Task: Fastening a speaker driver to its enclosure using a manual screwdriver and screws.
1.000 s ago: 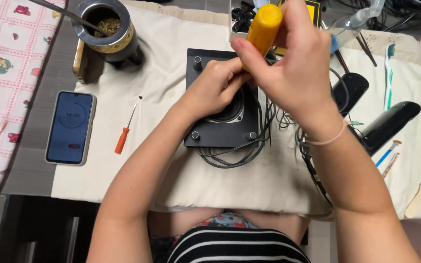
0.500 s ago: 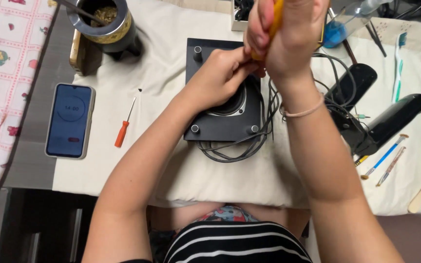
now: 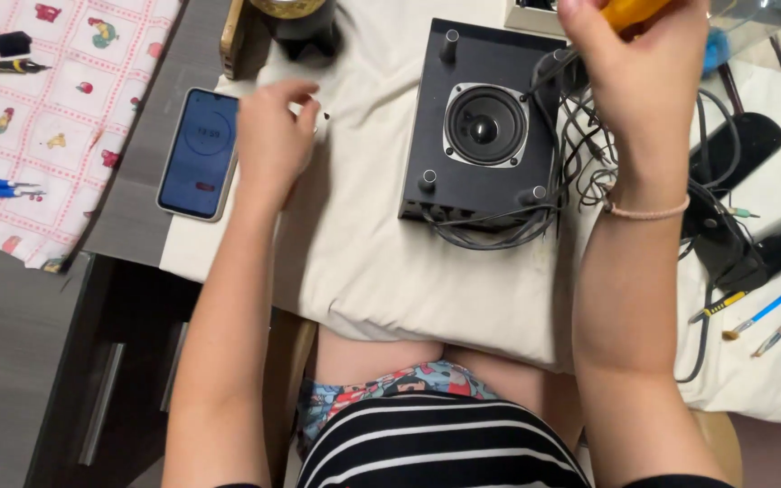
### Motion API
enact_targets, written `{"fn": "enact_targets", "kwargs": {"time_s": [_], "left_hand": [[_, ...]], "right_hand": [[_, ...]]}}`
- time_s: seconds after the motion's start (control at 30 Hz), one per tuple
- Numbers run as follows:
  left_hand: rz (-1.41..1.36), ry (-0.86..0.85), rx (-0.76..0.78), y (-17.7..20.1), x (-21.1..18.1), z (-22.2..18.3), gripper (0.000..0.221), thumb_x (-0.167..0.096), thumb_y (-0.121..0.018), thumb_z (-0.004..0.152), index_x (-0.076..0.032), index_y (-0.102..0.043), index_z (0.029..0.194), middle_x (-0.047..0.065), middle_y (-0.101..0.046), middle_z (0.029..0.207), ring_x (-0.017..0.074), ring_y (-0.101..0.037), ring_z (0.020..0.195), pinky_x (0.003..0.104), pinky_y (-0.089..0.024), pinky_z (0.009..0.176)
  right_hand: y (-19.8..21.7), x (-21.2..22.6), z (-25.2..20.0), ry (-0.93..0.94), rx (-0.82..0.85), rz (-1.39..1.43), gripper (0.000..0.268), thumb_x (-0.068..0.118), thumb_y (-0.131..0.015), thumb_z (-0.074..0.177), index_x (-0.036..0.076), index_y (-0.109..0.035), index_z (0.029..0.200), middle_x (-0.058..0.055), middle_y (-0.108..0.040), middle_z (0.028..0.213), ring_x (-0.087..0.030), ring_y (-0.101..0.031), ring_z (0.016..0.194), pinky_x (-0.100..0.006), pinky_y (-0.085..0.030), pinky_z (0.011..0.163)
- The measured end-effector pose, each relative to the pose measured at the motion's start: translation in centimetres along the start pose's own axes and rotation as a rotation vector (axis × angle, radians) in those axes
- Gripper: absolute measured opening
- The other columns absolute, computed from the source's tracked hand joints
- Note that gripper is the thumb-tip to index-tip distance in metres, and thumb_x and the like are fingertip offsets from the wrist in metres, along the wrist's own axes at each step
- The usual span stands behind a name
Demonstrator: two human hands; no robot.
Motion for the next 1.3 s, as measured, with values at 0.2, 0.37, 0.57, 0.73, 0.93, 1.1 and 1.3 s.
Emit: {"fn": "enact_targets", "kwargs": {"time_s": [0.2,0.37,0.57,0.73,0.93,1.1,1.3], "left_hand": [[0.39,0.155,0.159,-8.5,6.0,-1.7,0.014,-0.017,-0.065,0.093,-0.012,-0.07,0.08,0.01,-0.059,0.091,0.0416,-0.059,0.062,0.052,-0.043,0.047],[0.285,0.326,0.231,-6.6,6.0,-1.6,0.011,-0.015,-0.068,0.089,-0.014,-0.077,0.084,0.015,-0.071,0.075,0.0453,-0.06,0.072,0.048,-0.048,0.063],[-0.603,0.342,-0.204,-2.6,-0.4,0.7,0.016,-0.002,-0.08,0.085,-0.002,-0.079,0.1,0.008,-0.079,0.086,0.0104,-0.074,0.077,0.022,-0.065,0.071],[-1.243,0.361,0.04,-6.5,-11.7,2.4,0.026,0.001,-0.077,0.087,0.005,-0.073,0.113,0.02,-0.078,0.099,0.0244,-0.079,0.086,0.03,-0.069,0.079],[-1.458,0.564,0.264,-12.9,-13.2,3.1,0.033,-0.001,-0.079,0.083,0.007,-0.072,0.114,0.022,-0.078,0.098,0.0252,-0.078,0.086,0.027,-0.067,0.078],[-1.472,0.571,0.321,-13.3,-13.7,3.1,0.031,-0.003,-0.079,0.084,0.007,-0.073,0.112,0.02,-0.078,0.095,0.0219,-0.077,0.084,0.027,-0.067,0.078],[-1.499,0.571,0.327,-13.3,-13.9,2.8,0.028,-0.001,-0.078,0.084,0.007,-0.073,0.111,0.02,-0.078,0.093,0.0231,-0.078,0.083,0.025,-0.067,0.075]], "right_hand": [[-1.5,0.7,-2.5,-0.232,0.188,0.088,0.023,0.01,-0.077,0.114,0.003,-0.062,0.098,-0.007,-0.063,0.086,-0.016,-0.064,0.064,-0.025,-0.055,0.058],[1.3,1.1,-2.6,-0.258,-0.083,0.351,0.022,0.022,-0.067,0.112,0.005,-0.054,0.11,-0.018,-0.063,0.095,-0.026,-0.072,0.076,-0.031,-0.066,0.067],[0.1,2.0,-3.1,-0.322,-0.173,0.586,0.039,0.043,-0.063,0.102,0.008,-0.055,0.115,-0.023,-0.072,0.122,-0.025,-0.078,0.105,-0.026,-0.07,0.081],[-1.7,2.6,-3.0,-0.186,-0.09,0.688,0.019,-0.006,-0.07,0.098,0.005,-0.057,0.105,-0.021,-0.07,0.116,-0.028,-0.076,0.104,-0.028,-0.069,0.085],[-1.8,1.6,-3.0,-0.144,-0.161,0.662,0.011,0.002,-0.062,0.089,-0.002,-0.054,0.095,-0.026,-0.067,0.096,-0.036,-0.075,0.089,-0.037,-0.07,0.077],[-2.5,1.0,-3.2,-0.185,-0.09,0.698,0.012,0.001,-0.062,0.089,-0.002,-0.051,0.094,-0.026,-0.066,0.096,-0.034,-0.074,0.085,-0.037,-0.07,0.077],[-2.5,0.7,-3.5,-0.221,-0.113,0.703,0.012,0.002,-0.064,0.089,-0.002,-0.053,0.094,-0.027,-0.066,0.098,-0.031,-0.073,0.084,-0.037,-0.071,0.076]]}}
Point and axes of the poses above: each hand's wrist, its own z-axis towards the middle knuckle, its own y-axis out of the back of the hand, x = y × z, the point moved 10 cm from there along z, towards the middle knuckle
